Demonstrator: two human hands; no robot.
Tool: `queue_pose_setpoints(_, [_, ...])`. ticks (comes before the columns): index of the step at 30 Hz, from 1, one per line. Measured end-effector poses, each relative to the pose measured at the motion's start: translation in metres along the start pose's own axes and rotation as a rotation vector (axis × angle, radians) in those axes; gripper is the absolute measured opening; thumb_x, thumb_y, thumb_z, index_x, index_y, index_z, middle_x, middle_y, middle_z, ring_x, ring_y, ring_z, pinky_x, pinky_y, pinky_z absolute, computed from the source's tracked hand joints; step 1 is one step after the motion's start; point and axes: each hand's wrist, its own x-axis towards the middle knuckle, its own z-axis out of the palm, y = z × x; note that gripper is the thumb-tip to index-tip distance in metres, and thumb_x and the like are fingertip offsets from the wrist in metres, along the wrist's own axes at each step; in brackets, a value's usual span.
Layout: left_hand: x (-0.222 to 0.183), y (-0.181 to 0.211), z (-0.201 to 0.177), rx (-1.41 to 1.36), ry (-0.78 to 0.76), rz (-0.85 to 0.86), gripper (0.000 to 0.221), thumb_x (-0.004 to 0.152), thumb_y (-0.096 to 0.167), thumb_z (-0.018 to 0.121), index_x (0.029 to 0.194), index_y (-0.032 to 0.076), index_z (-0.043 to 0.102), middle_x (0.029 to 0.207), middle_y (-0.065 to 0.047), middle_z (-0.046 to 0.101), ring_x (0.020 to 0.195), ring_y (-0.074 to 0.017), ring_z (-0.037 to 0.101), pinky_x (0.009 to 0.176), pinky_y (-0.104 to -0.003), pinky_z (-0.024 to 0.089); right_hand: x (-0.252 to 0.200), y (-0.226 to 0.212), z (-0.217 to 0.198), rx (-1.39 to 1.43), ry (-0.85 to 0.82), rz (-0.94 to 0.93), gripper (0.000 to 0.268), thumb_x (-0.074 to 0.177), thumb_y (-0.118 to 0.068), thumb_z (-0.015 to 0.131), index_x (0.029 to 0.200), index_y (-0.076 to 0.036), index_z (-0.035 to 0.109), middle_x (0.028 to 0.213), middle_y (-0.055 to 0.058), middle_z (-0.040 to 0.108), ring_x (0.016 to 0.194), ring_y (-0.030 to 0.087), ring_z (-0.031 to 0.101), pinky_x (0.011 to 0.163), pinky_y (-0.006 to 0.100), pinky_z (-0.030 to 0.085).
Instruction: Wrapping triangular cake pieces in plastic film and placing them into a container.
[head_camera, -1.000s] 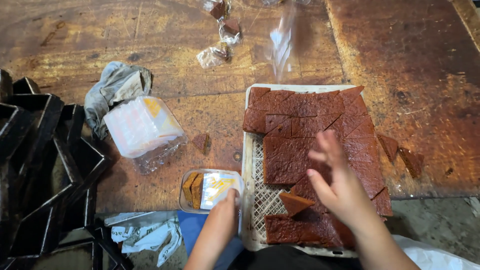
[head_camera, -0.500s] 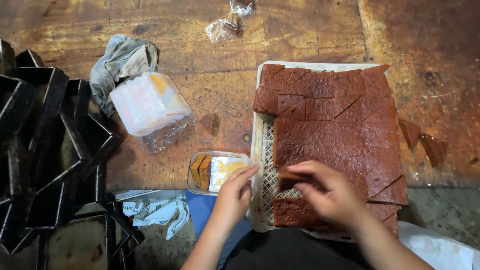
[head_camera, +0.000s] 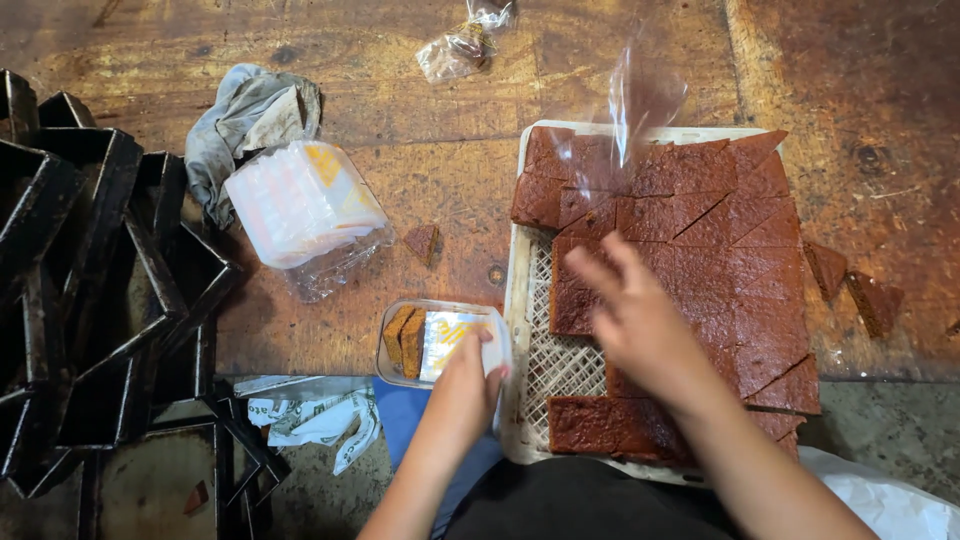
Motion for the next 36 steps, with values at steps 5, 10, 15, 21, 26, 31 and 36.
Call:
queue_pose_setpoints(5, [-0.008,-0.009,0.006,0.120,0.122,0.129,0.015,0.098,0.020,0.061,0.092,0.010,0.052,0.079,-0.011,0.061,0.073,-0.0307,0.058,0.065,-0.042,0.044,-0.001,0.032,0.057,-0.303,-0.280,0.069,0.046,0.085,-0.054,0.069,0.120,-0.028,0.055,0.153,0.019,0.032,0.148,0.046,0.018,0.114,0.065,0.027])
queue_pose_setpoints(10, [-0.016,-0.005,-0.015,-0.073,0.108,-0.111,0.033,0.100,0.027,0.056,0.118,0.008,0.076,0.122,-0.011,0.077,0.112,-0.0257,0.075,0.099,-0.040,0.057,-0.009,0.051,0.028,-0.057,-0.139,0.449,0.017,0.098,-0.028,0.059,0.099,-0.010,0.058,0.111,0.001,0.058,0.064,0.009,0.053,0.055,0.021,0.049])
queue_pose_setpoints(15, [-0.009,-0.021,0.001,-0.188,0.246,0.097,0.033,0.090,0.002,0.060,0.119,0.008,0.075,0.118,-0.007,0.073,0.102,-0.0209,0.072,0.088,-0.031,0.055,-0.032,0.057,0.014,0.125,0.335,0.127,0.018,0.089,-0.017,0.067,0.103,-0.007,0.064,0.114,0.011,0.064,0.108,0.026,0.061,0.097,0.042,0.052])
queue_pose_setpoints(21, [0.006,0.061,-0.008,-0.080,0.146,0.313,0.061,0.078,-0.002,0.050,0.139,0.001,0.053,0.148,-0.021,0.053,0.132,-0.0396,0.057,0.108,-0.045,0.049,-0.059,-0.007,0.052,0.222,-0.035,-0.231,0.046,0.094,-0.008,0.058,0.140,-0.007,0.056,0.142,0.019,0.059,0.131,0.032,0.058,0.113,0.038,0.039])
queue_pose_setpoints(26, [-0.005,0.071,-0.004,-0.129,-0.016,0.655,0.050,0.087,-0.005,0.056,0.137,-0.001,0.055,0.140,-0.023,0.060,0.127,-0.0387,0.063,0.108,-0.044,0.050,-0.039,0.001,0.036,-0.011,-0.215,0.138,0.057,0.086,-0.033,0.042,0.142,-0.028,0.054,0.125,0.007,0.066,0.101,0.033,0.072,0.084,0.047,0.054])
queue_pose_setpoints(31, [0.002,0.020,-0.007,-0.094,0.244,0.243,0.012,0.103,0.010,0.048,0.107,0.008,0.058,0.112,-0.015,0.071,0.103,-0.0301,0.071,0.090,-0.041,0.055,-0.009,-0.007,-0.014,0.244,0.101,0.070,0.052,0.088,0.000,0.041,0.128,-0.014,0.069,0.141,0.011,0.063,0.134,0.022,0.058,0.118,0.032,0.036])
queue_pose_setpoints(36, [-0.013,-0.009,0.002,0.101,0.074,0.129,0.020,0.102,0.018,0.057,0.087,0.009,0.046,0.079,-0.014,0.057,0.074,-0.0348,0.056,0.066,-0.045,0.043,0.045,-0.027,-0.022,-0.320,-0.463,0.569,0.063,0.106,-0.063,0.036,0.069,-0.015,0.053,0.066,-0.002,0.054,0.060,0.014,0.052,0.061,0.032,0.047])
